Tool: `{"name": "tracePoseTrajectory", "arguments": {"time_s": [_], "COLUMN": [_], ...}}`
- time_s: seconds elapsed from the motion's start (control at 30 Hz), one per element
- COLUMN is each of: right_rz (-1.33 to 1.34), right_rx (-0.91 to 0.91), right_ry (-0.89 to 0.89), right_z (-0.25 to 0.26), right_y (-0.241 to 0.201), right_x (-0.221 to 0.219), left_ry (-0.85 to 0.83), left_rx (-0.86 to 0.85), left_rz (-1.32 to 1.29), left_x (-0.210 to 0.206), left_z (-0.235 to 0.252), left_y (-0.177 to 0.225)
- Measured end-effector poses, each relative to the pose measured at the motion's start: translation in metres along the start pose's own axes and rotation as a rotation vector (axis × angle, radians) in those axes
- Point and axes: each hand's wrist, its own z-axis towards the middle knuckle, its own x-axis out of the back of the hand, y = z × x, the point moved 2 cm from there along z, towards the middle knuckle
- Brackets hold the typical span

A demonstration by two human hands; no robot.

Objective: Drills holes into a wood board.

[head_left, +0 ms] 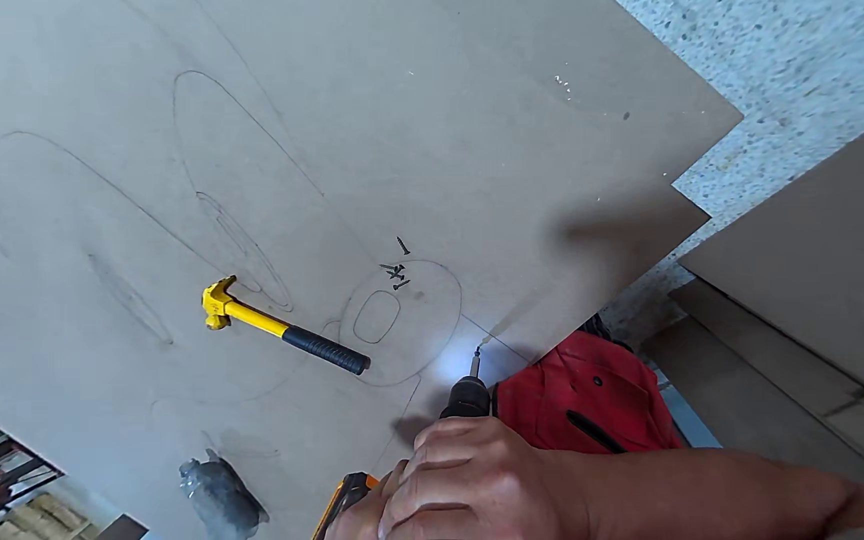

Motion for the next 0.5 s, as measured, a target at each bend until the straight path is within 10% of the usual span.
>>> {"name": "tracePoseTrajectory", "arguments": {"time_s": [0.5], "right_rz": [0.013], "right_rx": [-0.002], "right_ry": [-0.021], "right_z": [-0.0024], "right_y": [0.0088], "right_x": [0.0063], "left_ry": [0.018], "left_rx": [0.003], "left_rz": [0.002], "left_x": [-0.0045], "left_z": [0.0084], "left_y": [0.0024]}}
